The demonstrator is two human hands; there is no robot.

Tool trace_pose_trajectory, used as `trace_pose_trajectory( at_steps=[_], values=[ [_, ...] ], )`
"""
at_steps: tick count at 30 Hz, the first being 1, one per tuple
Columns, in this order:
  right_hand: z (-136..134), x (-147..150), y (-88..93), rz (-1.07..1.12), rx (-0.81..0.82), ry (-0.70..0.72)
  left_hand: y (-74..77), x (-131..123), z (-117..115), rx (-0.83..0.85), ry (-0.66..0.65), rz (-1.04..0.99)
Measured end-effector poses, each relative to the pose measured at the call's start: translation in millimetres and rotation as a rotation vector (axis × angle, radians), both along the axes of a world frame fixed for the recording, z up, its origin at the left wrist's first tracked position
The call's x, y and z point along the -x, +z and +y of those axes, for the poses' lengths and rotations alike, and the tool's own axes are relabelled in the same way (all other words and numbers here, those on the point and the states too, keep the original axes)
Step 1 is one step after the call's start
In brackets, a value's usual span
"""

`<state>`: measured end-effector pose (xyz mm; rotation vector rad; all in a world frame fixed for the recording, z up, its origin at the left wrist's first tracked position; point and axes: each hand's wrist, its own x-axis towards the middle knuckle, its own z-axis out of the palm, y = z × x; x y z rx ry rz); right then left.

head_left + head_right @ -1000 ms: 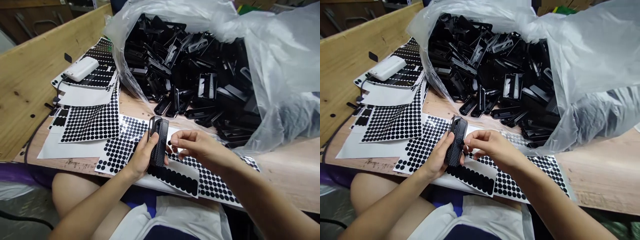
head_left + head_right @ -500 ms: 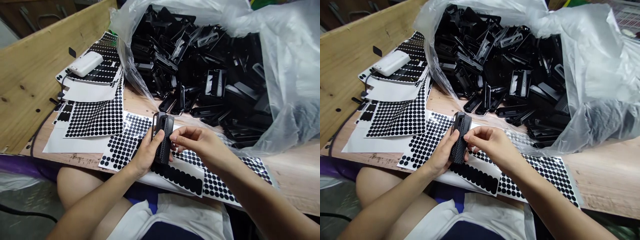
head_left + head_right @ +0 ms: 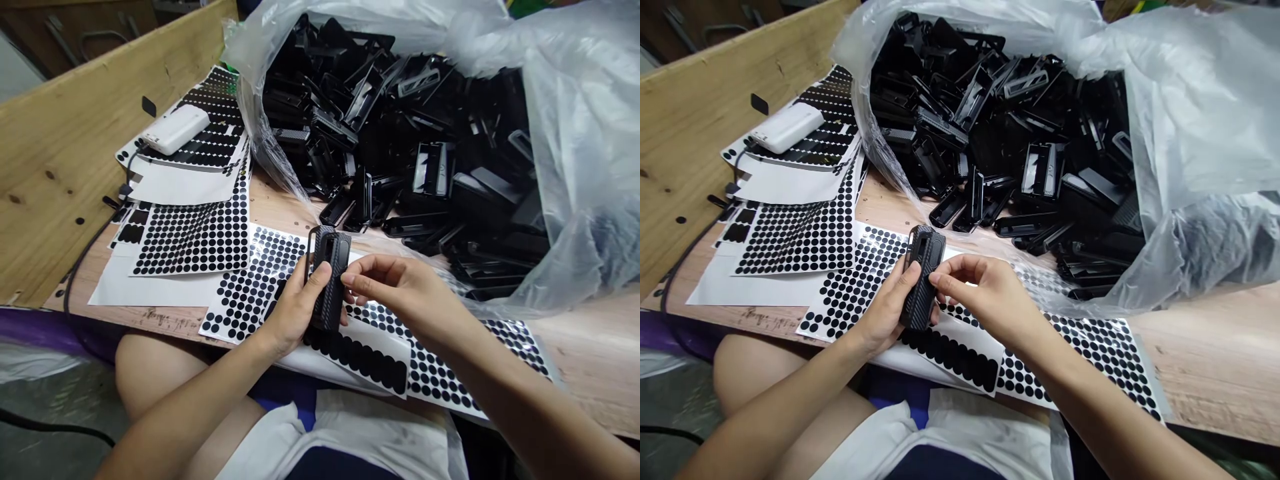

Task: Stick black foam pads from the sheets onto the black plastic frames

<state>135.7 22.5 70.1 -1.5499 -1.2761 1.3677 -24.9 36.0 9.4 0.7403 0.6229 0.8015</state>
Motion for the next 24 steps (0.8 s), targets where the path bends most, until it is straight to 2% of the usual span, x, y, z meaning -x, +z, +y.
trace_pose_trajectory(
  at_steps=[10, 15, 20, 22, 24],
  values=[
    [-3.1, 4.4, 4.1, -0.071, -0.039, 0.026, 0.1, -1.2, 0.6, 0.005, 0.007, -0.015],
    [-5.3, 5.2, -2.2, -0.239, -0.23, -0.029, -0.1, -1.3, -0.2, 0.004, 0.002, -0.002],
    [0.6, 0.2, -12.4, -0.213, -0.306, -0.069, 0.7, -0.5, 1.6, 0.039, -0.007, -0.026],
    [-0.6, -3.7, -18.7, -0.328, -0.339, -0.132, 0.7, 0.4, 3.8, 0.077, -0.004, -0.06],
    [-6.8, -6.9, -27.1, -0.495, -0.309, -0.071, 0.5, 1.3, 5.8, 0.128, 0.01, -0.099]
  ],
)
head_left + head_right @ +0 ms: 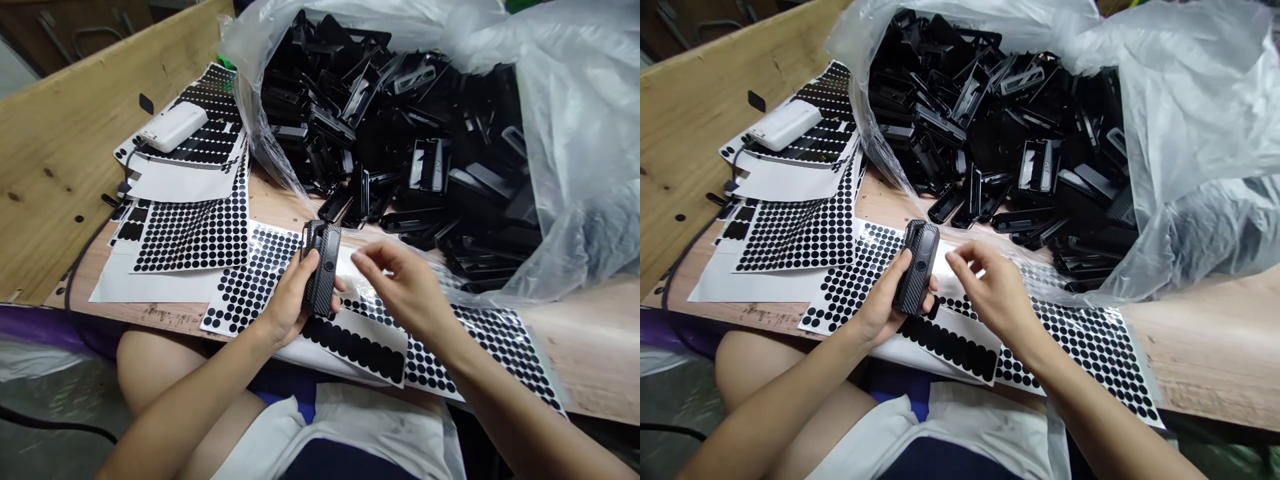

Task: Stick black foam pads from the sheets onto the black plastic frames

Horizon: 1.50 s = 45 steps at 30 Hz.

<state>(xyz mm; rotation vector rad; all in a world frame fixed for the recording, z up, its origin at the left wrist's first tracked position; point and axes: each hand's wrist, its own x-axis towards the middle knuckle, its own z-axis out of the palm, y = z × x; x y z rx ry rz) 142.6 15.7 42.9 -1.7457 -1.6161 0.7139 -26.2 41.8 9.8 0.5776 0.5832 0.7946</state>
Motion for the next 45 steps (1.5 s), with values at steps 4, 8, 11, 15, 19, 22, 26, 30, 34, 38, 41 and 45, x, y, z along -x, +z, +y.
trace_pose_trajectory(
  at_steps=[4, 8, 11, 15, 19, 22, 26, 30, 34, 38, 41, 45],
  values=[
    [-20.0, -1.6, -11.9, -0.22, 0.113, 0.202, -0.9, 0.6, 1.6, 0.055, 0.017, -0.037],
    [-24.9, -6.5, 3.4, 0.003, 0.111, 0.256, -2.3, 2.2, 1.2, 0.061, -0.024, -0.015],
    [-17.1, -11.8, 16.5, 0.112, 0.19, 0.208, -2.7, 4.7, 0.8, 0.057, -0.061, -0.02],
    [-13.3, -5.9, 4.6, -0.183, 0.192, 0.209, -1.0, 5.9, -0.1, -0.011, -0.057, -0.015],
    [-18.0, -3.4, -6.2, -0.134, 0.153, 0.266, 0.3, 5.0, -0.7, -0.026, -0.064, -0.007],
    [-12.9, -18.9, 9.5, 0.136, 0.142, 0.128, -0.8, 5.6, -0.5, -0.028, -0.101, -0.002],
    [3.5, -37.5, 36.7, 0.5, 0.175, 0.019, -3.9, 7.5, -0.4, -0.077, -0.22, 0.01],
    [12.5, -33.4, 42.8, 0.55, 0.229, 0.121, -6.0, 7.5, 0.0, -0.108, -0.257, -0.004],
    [11.9, -28.3, 36.7, 0.567, 0.234, 0.132, -5.1, 6.1, 0.8, -0.094, -0.243, -0.02],
    [11.1, -29.5, 33.4, 0.577, 0.217, 0.14, -4.0, 4.9, 0.6, -0.095, -0.232, -0.028],
    [11.9, -29.9, 33.5, 0.577, 0.205, 0.134, -3.6, 4.6, -0.2, -0.1, -0.23, -0.033],
    [13.0, -29.3, 33.7, 0.559, 0.195, 0.151, -3.6, 5.3, -0.4, -0.093, -0.236, -0.031]
  ],
)
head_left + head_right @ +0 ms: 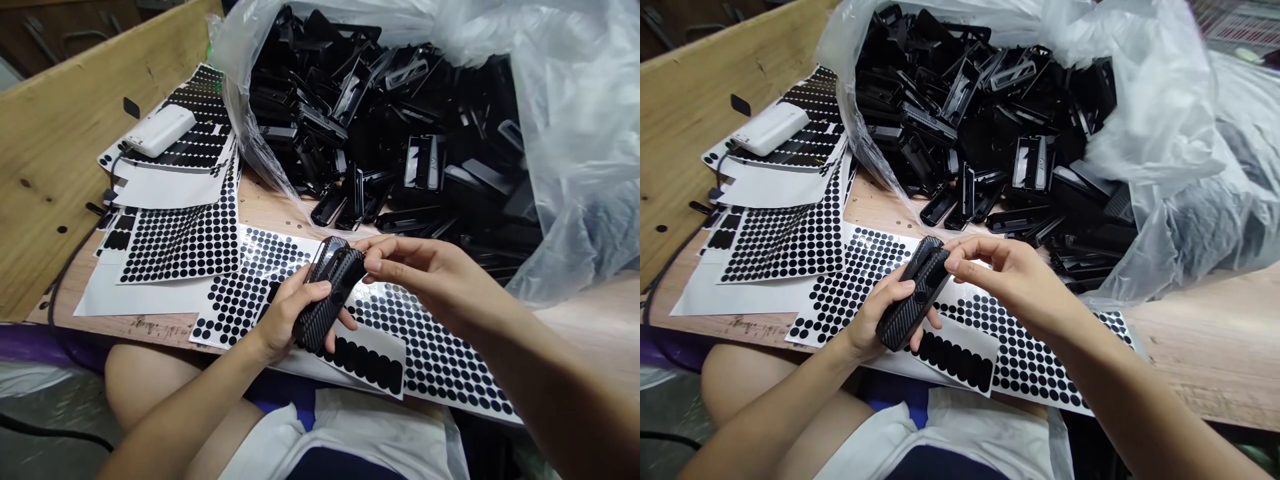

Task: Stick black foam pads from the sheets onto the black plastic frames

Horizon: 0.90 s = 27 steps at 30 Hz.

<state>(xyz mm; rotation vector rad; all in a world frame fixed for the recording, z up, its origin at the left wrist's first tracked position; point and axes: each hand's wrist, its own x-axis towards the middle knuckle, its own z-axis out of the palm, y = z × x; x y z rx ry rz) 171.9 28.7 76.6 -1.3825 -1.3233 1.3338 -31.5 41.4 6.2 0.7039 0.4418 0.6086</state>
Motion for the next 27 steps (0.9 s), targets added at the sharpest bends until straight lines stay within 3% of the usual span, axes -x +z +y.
trace_pose_trajectory(
  at_steps=[21, 27],
  values=[
    [-4.4, 7.6, 6.0, -0.208, -0.075, -0.055, -0.6, 1.1, 0.4, -0.004, -0.005, 0.006],
    [-8.5, 11.1, 6.8, -0.355, -0.221, -0.043, -0.1, 1.0, -0.4, -0.012, 0.011, 0.023]
  ],
)
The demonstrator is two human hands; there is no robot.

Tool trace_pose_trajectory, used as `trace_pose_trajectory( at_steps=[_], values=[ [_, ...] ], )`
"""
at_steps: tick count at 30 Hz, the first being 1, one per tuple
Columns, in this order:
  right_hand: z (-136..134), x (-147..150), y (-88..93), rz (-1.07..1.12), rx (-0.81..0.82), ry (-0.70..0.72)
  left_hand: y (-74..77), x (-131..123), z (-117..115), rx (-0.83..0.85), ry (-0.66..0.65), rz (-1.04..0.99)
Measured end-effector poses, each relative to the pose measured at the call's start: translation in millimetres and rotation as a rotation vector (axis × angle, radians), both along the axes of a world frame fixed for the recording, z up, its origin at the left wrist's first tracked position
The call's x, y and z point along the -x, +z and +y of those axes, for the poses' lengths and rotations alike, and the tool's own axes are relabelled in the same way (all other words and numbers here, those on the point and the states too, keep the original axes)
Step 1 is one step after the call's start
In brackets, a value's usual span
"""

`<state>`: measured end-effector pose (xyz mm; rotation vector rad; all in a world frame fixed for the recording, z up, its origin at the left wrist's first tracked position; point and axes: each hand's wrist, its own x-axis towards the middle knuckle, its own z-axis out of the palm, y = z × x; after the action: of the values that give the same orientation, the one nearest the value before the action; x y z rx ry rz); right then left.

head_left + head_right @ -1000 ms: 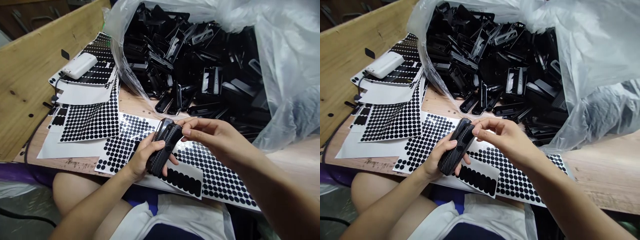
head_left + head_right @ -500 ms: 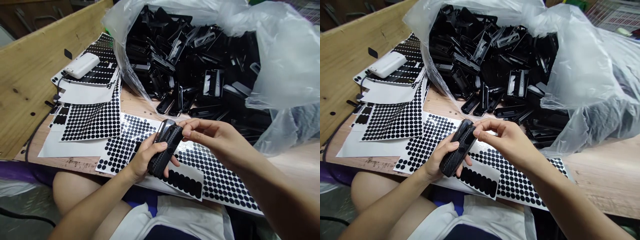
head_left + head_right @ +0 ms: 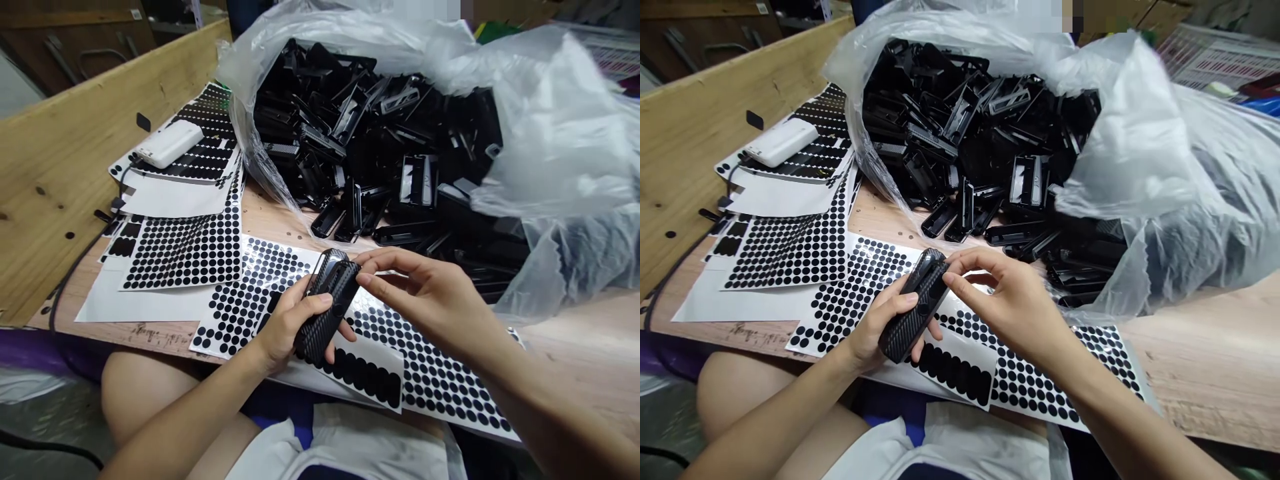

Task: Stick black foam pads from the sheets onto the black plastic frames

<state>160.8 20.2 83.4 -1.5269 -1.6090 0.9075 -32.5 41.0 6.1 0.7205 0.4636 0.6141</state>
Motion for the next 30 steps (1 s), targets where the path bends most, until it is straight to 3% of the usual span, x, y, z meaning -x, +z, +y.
trace_pose_trajectory(
  at_steps=[4, 8, 13, 17, 21, 24, 30],
  values=[
    [-3.3, 4.7, -2.7, -0.242, -0.189, 0.019, 2.2, -0.3, -0.8, -0.005, 0.005, 0.033],
    [-7.3, 7.8, -8.1, -0.562, -0.422, -0.121, 3.2, -0.7, -1.0, -0.014, 0.032, 0.056],
    [17.2, -5.0, -19.9, -0.32, -0.069, -0.026, 2.3, -0.3, -0.9, -0.023, 0.026, 0.064],
    [71.1, -21.4, -37.5, -0.349, -0.132, -0.317, 3.6, -0.5, -2.0, -0.041, 0.052, 0.078],
    [103.0, -33.2, -42.0, -0.233, -0.122, -0.385, 6.3, -0.8, -3.5, -0.012, 0.167, 0.1],
    [87.8, -40.1, -32.8, -0.056, -0.056, -0.371, 7.1, -0.9, -3.7, 0.029, 0.223, 0.087],
    [20.8, -39.8, -11.1, 0.462, 0.273, -0.188, 8.1, -2.9, -3.0, 0.12, 0.293, 0.069]
  ],
)
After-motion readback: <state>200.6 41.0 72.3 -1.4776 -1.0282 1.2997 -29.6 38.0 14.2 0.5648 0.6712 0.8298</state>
